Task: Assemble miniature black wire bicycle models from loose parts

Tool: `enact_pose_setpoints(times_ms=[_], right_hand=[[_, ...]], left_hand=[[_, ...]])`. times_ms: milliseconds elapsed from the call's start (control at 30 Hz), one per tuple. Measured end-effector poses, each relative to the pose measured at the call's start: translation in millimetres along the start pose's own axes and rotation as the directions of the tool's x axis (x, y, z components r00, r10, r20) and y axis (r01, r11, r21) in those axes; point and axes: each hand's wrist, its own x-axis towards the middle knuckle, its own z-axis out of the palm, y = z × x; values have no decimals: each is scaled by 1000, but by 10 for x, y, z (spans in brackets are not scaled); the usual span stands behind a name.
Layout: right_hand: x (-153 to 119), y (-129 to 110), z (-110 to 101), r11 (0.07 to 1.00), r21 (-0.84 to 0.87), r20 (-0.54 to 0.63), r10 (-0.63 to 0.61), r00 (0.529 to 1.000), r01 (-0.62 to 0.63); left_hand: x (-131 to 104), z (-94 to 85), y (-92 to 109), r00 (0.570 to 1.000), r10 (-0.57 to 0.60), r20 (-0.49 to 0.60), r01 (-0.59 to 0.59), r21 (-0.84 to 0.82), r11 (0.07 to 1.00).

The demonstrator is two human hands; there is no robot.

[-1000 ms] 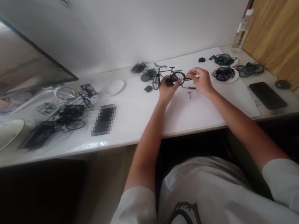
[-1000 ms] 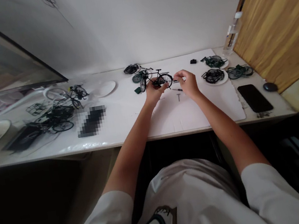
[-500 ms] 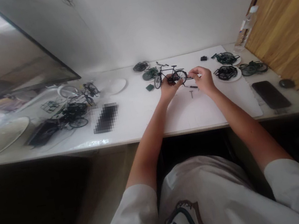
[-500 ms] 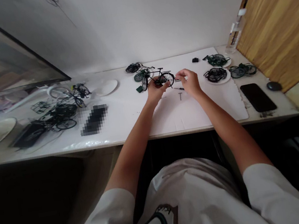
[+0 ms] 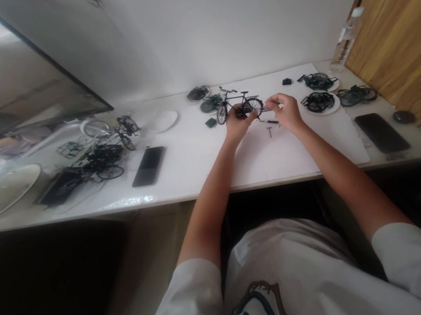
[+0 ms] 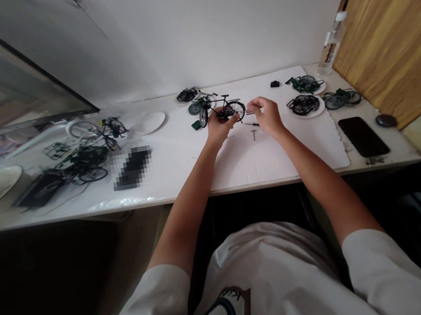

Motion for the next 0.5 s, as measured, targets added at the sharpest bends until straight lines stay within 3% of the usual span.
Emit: enact_pose_setpoints(times_ms=[500], right_hand=[[-7,-21,-1,1000,-25,-2,-17,1000,17]], left_hand=[[133,-27,-218,991,135,-16,-129,193,973]])
